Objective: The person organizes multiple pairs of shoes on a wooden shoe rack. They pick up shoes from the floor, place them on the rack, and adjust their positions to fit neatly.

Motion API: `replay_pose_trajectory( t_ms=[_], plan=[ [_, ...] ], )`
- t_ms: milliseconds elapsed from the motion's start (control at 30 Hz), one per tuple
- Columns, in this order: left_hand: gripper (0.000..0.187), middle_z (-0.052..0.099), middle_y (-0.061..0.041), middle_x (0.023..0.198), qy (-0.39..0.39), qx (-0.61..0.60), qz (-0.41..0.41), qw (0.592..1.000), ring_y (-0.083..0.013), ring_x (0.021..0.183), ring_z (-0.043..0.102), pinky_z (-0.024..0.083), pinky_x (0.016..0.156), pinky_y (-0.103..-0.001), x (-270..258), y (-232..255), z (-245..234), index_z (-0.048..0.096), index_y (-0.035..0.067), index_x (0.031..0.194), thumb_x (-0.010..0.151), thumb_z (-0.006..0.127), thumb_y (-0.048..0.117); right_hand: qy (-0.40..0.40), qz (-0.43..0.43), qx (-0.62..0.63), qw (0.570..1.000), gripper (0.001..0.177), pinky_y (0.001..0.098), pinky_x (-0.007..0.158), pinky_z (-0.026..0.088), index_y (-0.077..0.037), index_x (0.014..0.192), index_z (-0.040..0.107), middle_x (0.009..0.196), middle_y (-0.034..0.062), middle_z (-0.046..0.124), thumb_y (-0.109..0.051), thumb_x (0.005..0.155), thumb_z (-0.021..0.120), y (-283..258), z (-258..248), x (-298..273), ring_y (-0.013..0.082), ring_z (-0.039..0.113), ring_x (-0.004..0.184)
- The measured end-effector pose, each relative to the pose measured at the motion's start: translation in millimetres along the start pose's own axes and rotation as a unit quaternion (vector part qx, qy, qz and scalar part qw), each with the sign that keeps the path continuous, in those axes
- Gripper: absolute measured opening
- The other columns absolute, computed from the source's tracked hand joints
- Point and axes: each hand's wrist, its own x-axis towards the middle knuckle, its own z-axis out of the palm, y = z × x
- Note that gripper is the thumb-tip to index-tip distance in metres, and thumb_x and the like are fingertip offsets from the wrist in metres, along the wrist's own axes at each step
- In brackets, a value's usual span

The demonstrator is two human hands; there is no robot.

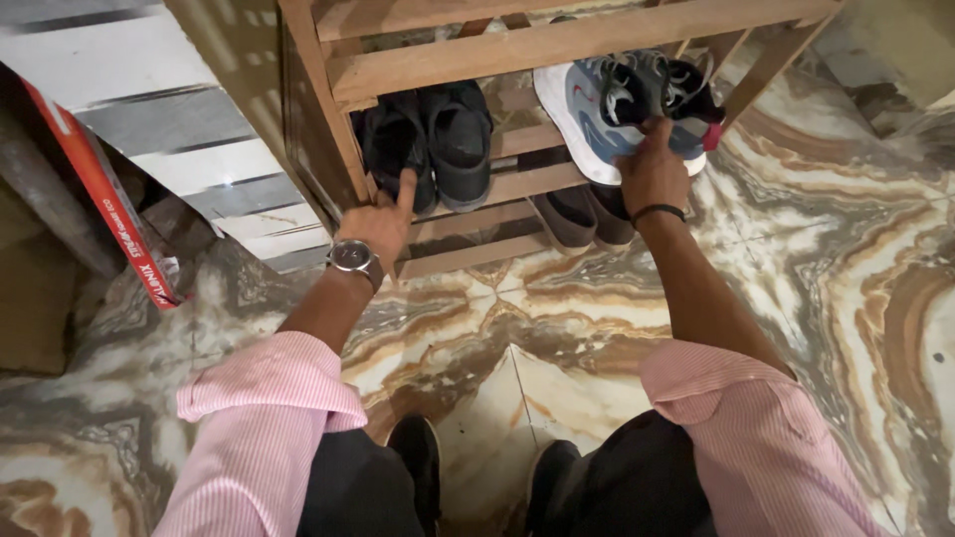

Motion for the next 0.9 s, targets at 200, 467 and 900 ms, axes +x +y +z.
replay_pose_trajectory(
  t_ms=[200,467,900],
  plan=[
    [0.053,0.074,-0.024,0.086,0.014,-0.053,-0.033,0.998,-0.0361,0.078,0.075,0.059,0.066,-0.047,-2,6,-8,0.034,0.003,0.15,0.099,0.046,0.01,0.027,-0.001,-0.009,1.0,0.057,0.058,0.075,0.051,-0.015,0.135,0.044,0.098,0.0207,0.073,-0.02,0.09,0.077,1,8,3,0.0471,0.069,0.093],
    [0.052,0.073,-0.024,0.08,0.043,-0.085,-0.021,0.995,-0.0381,0.075,0.074,0.058,0.064,-0.048,-4,13,-19,0.039,0.001,0.144,0.098,0.052,0.019,-0.058,-0.082,0.02,0.995,0.057,0.049,0.079,0.058,-0.015,0.144,0.049,0.09,0.0182,0.073,-0.042,0.1,0.073,-61,-5,-8,0.0382,0.073,0.086],
    [0.048,0.073,-0.023,0.078,0.061,-0.056,-0.035,0.996,-0.0362,0.069,0.075,0.059,0.061,-0.047,5,12,-1,0.042,0.0,0.142,0.096,0.051,0.012,-0.155,-0.149,0.153,0.965,0.054,0.0546,0.088,0.053,-0.004,0.121,0.051,0.116,0.0287,0.067,-0.014,0.079,0.083,-151,90,-58,0.0509,0.064,0.106]
  ],
)
